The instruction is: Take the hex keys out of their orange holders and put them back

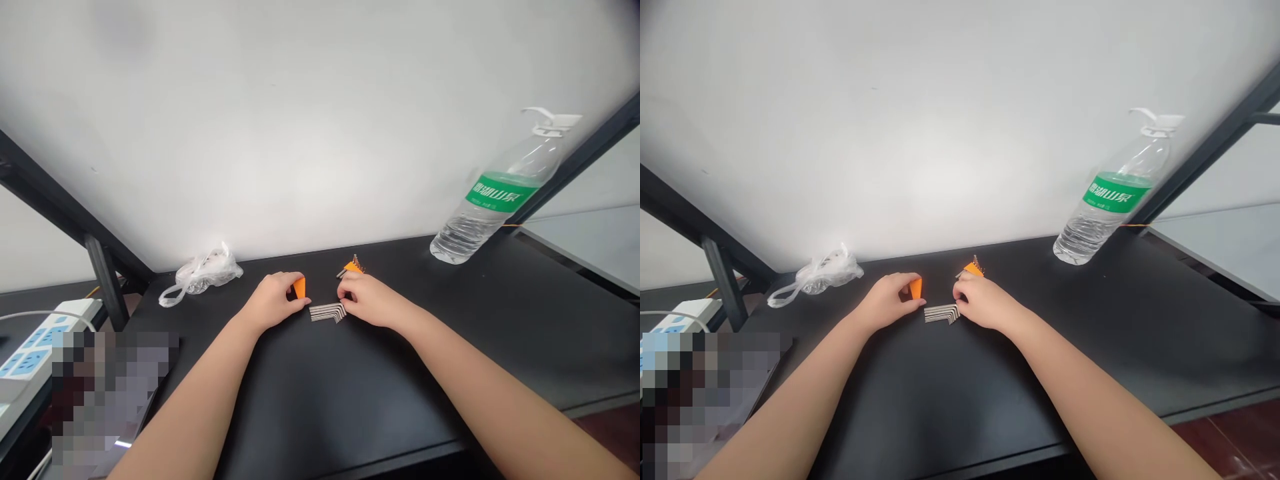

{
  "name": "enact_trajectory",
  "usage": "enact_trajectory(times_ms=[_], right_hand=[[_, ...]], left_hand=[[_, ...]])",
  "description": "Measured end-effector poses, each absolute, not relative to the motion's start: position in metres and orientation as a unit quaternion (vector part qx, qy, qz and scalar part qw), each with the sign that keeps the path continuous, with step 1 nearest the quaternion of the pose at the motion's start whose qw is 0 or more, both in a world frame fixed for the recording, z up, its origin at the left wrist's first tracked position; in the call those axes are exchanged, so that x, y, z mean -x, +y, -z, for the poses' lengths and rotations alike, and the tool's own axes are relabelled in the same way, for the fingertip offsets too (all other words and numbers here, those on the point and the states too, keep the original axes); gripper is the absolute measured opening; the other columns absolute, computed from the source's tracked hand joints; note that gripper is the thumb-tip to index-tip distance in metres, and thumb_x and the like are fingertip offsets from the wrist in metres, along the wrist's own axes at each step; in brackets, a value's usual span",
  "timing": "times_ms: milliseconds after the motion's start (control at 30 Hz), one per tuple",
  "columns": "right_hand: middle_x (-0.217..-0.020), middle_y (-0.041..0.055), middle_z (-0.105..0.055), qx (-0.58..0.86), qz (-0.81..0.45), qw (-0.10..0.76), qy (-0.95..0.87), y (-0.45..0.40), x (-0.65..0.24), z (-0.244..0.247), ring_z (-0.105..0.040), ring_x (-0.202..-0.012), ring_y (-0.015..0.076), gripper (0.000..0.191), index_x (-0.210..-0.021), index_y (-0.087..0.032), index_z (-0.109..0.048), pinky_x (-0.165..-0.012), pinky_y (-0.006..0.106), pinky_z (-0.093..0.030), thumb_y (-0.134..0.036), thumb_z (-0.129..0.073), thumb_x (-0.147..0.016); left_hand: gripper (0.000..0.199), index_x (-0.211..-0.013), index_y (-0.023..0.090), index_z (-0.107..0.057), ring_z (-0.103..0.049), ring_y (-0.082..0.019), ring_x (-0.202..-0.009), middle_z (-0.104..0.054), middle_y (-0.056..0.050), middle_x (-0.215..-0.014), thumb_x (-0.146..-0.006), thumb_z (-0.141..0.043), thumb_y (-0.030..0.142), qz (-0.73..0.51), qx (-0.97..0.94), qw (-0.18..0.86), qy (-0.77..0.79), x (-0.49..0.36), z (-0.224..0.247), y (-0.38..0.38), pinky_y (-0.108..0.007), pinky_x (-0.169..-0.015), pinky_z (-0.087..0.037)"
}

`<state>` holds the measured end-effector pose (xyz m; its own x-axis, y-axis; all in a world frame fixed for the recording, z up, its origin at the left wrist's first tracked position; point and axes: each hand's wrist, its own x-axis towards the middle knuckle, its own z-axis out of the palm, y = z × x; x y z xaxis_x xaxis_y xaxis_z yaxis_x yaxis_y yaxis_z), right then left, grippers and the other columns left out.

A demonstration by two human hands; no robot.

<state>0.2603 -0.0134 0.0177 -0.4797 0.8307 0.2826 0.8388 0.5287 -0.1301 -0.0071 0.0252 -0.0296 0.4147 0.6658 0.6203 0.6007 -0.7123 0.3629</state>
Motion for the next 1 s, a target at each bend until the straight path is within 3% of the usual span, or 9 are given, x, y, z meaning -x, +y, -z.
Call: enact_trajectory(times_ms=[200, 367, 567, 700, 800, 1000], right_hand=[[-0.102, 0.0030, -0.062, 0.483, 0.001, 0.153, -0.862, -0.017, -0.256, -0.017, -0.054, -0.073, 0.0131, 0.008, -0.088, -0.021, -0.067, -0.067, 0.029, -0.042, -0.016, -0.060, -0.089], [-0.088, 0.0029, -0.064, 0.553, 0.038, 0.160, -0.817, -0.014, -0.262, -0.019, -0.057, -0.076, 0.0163, 0.011, -0.078, -0.020, -0.059, -0.064, 0.029, -0.038, -0.010, -0.062, -0.079], [-0.089, 0.0014, -0.066, 0.552, 0.010, 0.172, -0.816, -0.009, -0.269, -0.018, -0.060, -0.078, 0.0173, 0.027, -0.106, -0.023, -0.062, -0.067, 0.028, -0.040, -0.009, -0.059, -0.083], [-0.101, 0.0076, -0.064, 0.574, 0.065, 0.136, -0.805, -0.009, -0.268, -0.017, -0.060, -0.080, 0.0188, 0.015, -0.091, -0.020, -0.064, -0.067, 0.030, -0.039, -0.008, -0.059, -0.083], [-0.096, 0.0084, -0.064, 0.586, 0.089, 0.125, -0.796, -0.009, -0.268, -0.017, -0.059, -0.078, 0.0194, 0.016, -0.087, -0.019, -0.063, -0.066, 0.031, -0.038, -0.005, -0.058, -0.082], [-0.098, 0.0044, -0.064, 0.481, 0.059, 0.199, -0.852, -0.011, -0.261, -0.016, -0.060, -0.087, 0.0180, 0.024, -0.101, -0.022, -0.069, -0.076, 0.030, -0.045, -0.008, -0.053, -0.089]], left_hand=[[0.036, -0.113, 0.027, -0.069, -0.063, -0.019, -0.081, -0.069, 0.000, -0.087, -0.083, -0.075, 0.046, -0.386, -0.843, 0.043, 0.371, 0.006, 0.028, 0.024, -0.031, -0.074, -0.049], [0.045, -0.120, 0.028, -0.069, -0.064, -0.019, -0.081, -0.070, -0.001, -0.089, -0.081, -0.076, 0.050, -0.388, -0.839, 0.052, 0.377, 0.006, 0.029, 0.025, -0.031, -0.077, -0.050], [0.040, -0.115, 0.029, -0.070, -0.064, -0.019, -0.082, -0.070, -0.001, -0.088, -0.082, -0.075, 0.051, -0.376, -0.849, 0.063, 0.367, 0.005, 0.028, 0.022, -0.030, -0.076, -0.050], [0.043, -0.119, 0.029, -0.070, -0.065, -0.019, -0.085, -0.071, -0.002, -0.093, -0.081, -0.076, 0.049, -0.380, -0.847, 0.069, 0.364, 0.004, 0.027, 0.021, -0.030, -0.078, -0.052], [0.046, -0.120, 0.030, -0.070, -0.065, -0.019, -0.083, -0.070, -0.001, -0.092, -0.080, -0.077, 0.050, -0.382, -0.845, 0.077, 0.367, 0.003, 0.028, 0.022, -0.030, -0.078, -0.052], [0.046, -0.119, 0.028, -0.072, -0.063, -0.018, -0.082, -0.069, 0.000, -0.090, -0.080, -0.077, 0.052, -0.382, -0.843, 0.100, 0.365, 0.003, 0.028, 0.020, -0.029, -0.078, -0.052]])
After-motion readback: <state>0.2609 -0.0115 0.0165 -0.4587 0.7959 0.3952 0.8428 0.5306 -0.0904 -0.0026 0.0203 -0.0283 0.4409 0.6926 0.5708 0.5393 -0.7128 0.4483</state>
